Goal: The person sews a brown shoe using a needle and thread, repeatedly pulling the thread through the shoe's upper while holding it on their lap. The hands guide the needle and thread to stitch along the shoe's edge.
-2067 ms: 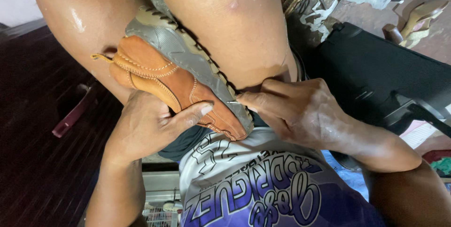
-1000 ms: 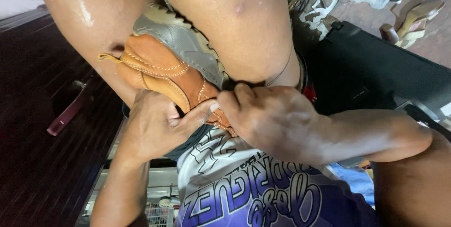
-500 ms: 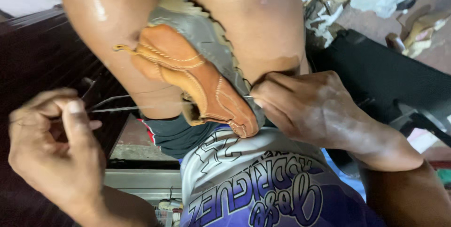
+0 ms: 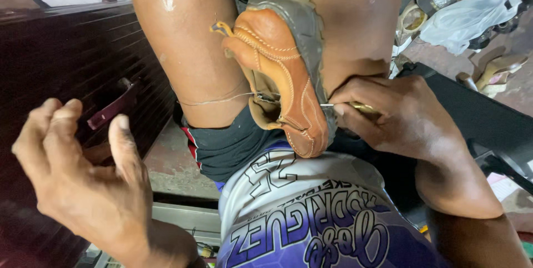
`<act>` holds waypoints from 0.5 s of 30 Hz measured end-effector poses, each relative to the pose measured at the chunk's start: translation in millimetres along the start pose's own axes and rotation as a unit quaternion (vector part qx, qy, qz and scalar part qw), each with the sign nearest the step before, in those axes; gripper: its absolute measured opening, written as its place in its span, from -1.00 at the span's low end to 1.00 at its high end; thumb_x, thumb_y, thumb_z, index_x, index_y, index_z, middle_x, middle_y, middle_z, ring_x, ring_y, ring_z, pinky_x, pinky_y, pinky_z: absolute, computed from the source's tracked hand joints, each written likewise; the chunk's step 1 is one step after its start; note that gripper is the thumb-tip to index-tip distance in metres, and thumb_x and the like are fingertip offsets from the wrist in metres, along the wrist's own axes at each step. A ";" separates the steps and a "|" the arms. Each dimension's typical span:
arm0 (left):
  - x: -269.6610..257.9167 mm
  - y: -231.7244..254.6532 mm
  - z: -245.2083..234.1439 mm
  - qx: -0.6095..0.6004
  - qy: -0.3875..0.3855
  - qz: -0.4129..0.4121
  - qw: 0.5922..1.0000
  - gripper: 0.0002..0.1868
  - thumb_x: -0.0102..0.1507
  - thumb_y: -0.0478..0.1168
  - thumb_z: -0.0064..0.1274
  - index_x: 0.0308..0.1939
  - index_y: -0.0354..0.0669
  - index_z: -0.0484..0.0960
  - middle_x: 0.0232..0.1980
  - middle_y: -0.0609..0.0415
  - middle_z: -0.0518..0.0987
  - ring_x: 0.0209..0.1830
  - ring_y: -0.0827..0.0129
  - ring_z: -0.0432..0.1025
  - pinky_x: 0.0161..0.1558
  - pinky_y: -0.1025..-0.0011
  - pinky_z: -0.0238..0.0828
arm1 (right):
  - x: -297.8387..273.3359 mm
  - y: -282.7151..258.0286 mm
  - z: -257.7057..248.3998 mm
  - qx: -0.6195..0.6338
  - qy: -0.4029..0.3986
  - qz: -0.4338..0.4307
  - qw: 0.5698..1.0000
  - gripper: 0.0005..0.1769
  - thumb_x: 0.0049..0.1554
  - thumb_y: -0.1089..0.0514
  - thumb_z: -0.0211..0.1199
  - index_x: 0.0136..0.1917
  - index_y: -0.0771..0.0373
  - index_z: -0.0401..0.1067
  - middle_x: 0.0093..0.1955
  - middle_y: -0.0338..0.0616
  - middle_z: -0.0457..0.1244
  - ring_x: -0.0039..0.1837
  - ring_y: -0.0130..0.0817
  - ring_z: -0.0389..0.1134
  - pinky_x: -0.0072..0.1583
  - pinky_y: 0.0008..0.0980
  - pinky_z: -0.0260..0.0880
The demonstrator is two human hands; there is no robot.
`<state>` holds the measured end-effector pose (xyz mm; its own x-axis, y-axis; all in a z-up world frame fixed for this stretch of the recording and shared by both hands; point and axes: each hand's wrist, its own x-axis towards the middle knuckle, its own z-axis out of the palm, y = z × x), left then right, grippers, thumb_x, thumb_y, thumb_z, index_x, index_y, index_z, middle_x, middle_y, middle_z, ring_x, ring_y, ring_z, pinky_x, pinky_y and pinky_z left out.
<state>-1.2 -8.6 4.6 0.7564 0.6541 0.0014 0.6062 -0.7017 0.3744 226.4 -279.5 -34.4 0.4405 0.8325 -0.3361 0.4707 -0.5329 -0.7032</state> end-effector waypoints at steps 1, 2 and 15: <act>0.6 5.4 -1.3 -0.044 0.009 0.015 0.999 -0.74 0.47 -0.37 0.11 0.22 -0.40 0.49 0.29 -0.19 0.44 0.28 0.15 0.42 0.36 0.40 0.47 | -0.6 0.6 0.1 -0.003 0.004 -0.005 1.000 -0.81 0.06 0.19 0.40 -0.04 0.14 0.49 -0.25 -0.19 0.40 -0.30 -0.25 0.45 -0.25 -0.33 0.41; 4.1 11.7 -2.8 -0.114 -0.005 0.000 0.993 -0.77 0.49 -0.38 0.08 0.21 -0.36 0.51 0.28 -0.13 0.46 0.28 0.17 0.42 0.33 0.40 0.44 | -1.7 0.5 0.7 -0.006 0.007 -0.010 1.000 -0.81 0.07 0.20 0.40 -0.03 0.15 0.49 -0.23 -0.18 0.41 -0.27 -0.23 0.46 -0.23 -0.32 0.42; 24.3 4.6 57.3 -0.290 -0.221 0.146 0.920 -0.85 0.28 -0.31 0.25 -0.21 -0.18 0.55 -0.22 -0.02 0.57 -0.24 0.27 0.51 -0.26 0.39 0.41 | -3.3 -6.6 11.1 -0.013 0.023 -0.005 1.000 -0.86 0.11 0.14 0.35 -0.04 0.14 0.50 -0.17 -0.16 0.42 -0.19 -0.20 0.47 -0.16 -0.27 0.47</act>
<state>34.1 -12.1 -46.7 0.9698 0.1939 -0.1482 0.2252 -0.4772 0.8495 213.4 -277.1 -35.6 0.4707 0.8300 -0.2991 0.4951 -0.5291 -0.6891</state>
